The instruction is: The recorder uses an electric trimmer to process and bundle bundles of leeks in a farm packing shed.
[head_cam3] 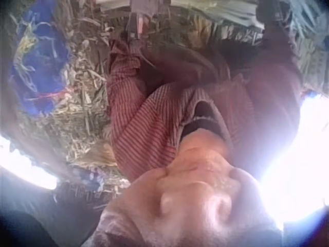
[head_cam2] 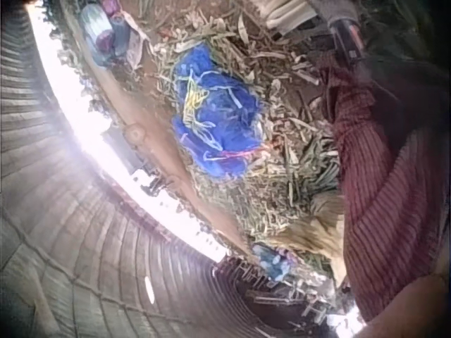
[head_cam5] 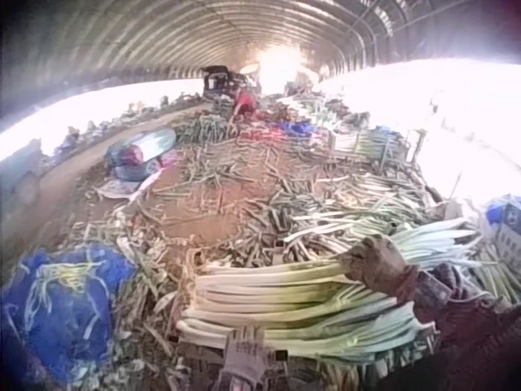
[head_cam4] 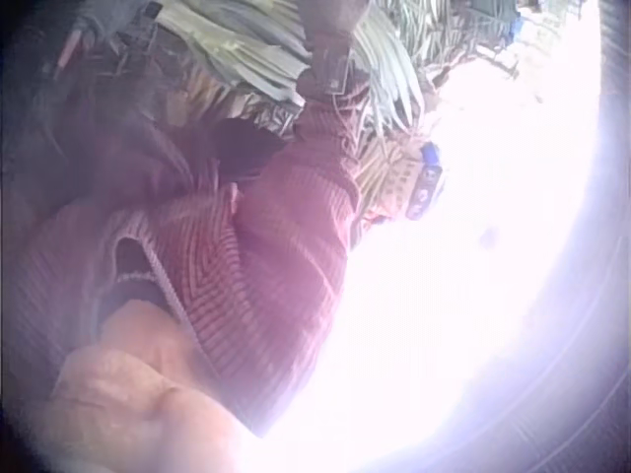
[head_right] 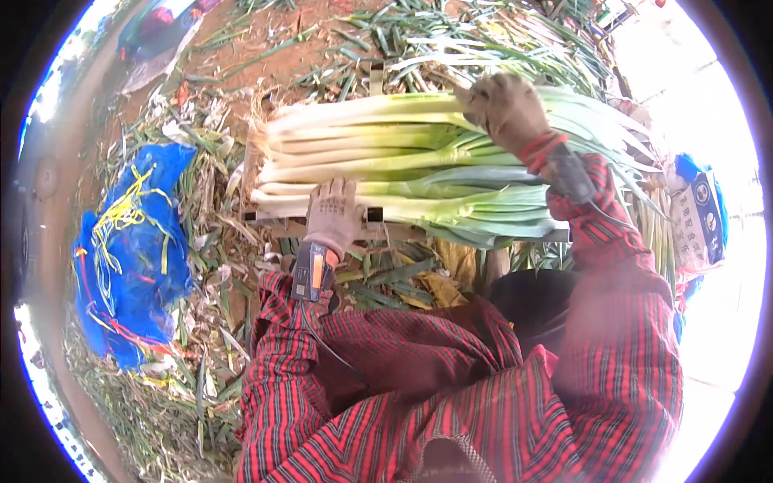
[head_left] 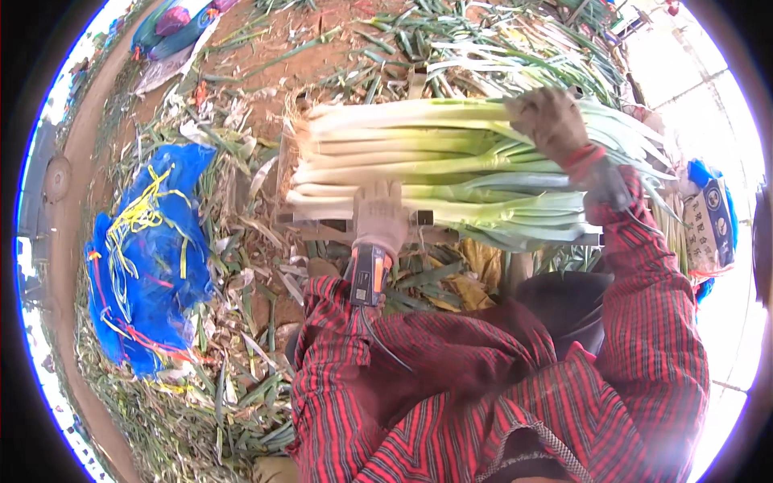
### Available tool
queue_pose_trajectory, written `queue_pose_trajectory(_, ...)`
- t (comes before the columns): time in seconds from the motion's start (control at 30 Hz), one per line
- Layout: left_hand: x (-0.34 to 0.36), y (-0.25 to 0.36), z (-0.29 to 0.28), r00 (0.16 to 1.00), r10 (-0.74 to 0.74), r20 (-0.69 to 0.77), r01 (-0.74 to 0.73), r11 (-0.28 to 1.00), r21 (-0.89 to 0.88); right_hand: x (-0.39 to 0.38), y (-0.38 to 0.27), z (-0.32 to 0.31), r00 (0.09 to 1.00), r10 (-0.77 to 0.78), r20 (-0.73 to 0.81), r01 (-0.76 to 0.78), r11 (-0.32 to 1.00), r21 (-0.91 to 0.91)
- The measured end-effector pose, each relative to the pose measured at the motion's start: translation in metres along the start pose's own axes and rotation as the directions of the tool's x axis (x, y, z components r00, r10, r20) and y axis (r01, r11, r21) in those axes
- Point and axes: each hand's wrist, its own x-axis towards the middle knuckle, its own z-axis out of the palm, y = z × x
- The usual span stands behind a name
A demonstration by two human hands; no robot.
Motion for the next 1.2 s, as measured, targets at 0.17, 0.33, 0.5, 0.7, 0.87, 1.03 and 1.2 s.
queue_pose_trajectory(0.17, -0.003, 0.004, 0.005, 1.0, 0.001, -0.026, 0.001, 0.998, 0.062, 0.003, -0.042, -0.02, 0.9, -0.022, 0.436, -0.052, 0.986, 0.157)
queue_pose_trajectory(0.33, -0.006, 0.017, 0.006, 0.993, -0.059, 0.101, 0.012, 0.908, 0.419, -0.025, -0.083, 0.03, 0.916, -0.056, 0.397, -0.141, 0.882, 0.45)
queue_pose_trajectory(0.5, -0.028, 0.03, 0.0, 0.985, -0.166, 0.05, 0.145, 0.946, 0.292, -0.035, -0.073, 0.043, 0.952, -0.06, 0.299, -0.114, 0.841, 0.53)
queue_pose_trajectory(0.7, -0.043, 0.015, -0.006, 0.992, -0.124, 0.005, 0.119, 0.959, 0.257, -0.036, -0.091, 0.028, 0.961, 0.012, 0.275, -0.191, 0.749, 0.635)
queue_pose_trajectory(0.87, -0.041, 0.0, -0.022, 0.99, -0.108, 0.087, 0.092, 0.981, 0.17, -0.054, -0.098, 0.032, 0.967, -0.138, 0.216, -0.027, 0.784, 0.62)
queue_pose_trajectory(1.03, -0.034, -0.04, -0.037, 0.956, -0.292, -0.011, 0.291, 0.949, 0.119, -0.058, -0.096, 0.036, 0.963, -0.122, 0.239, -0.065, 0.759, 0.648)
queue_pose_trajectory(1.2, -0.017, -0.076, -0.018, 0.899, 0.132, -0.418, -0.027, 0.968, 0.248, -0.053, -0.104, 0.036, 0.967, -0.157, 0.202, -0.024, 0.731, 0.682)
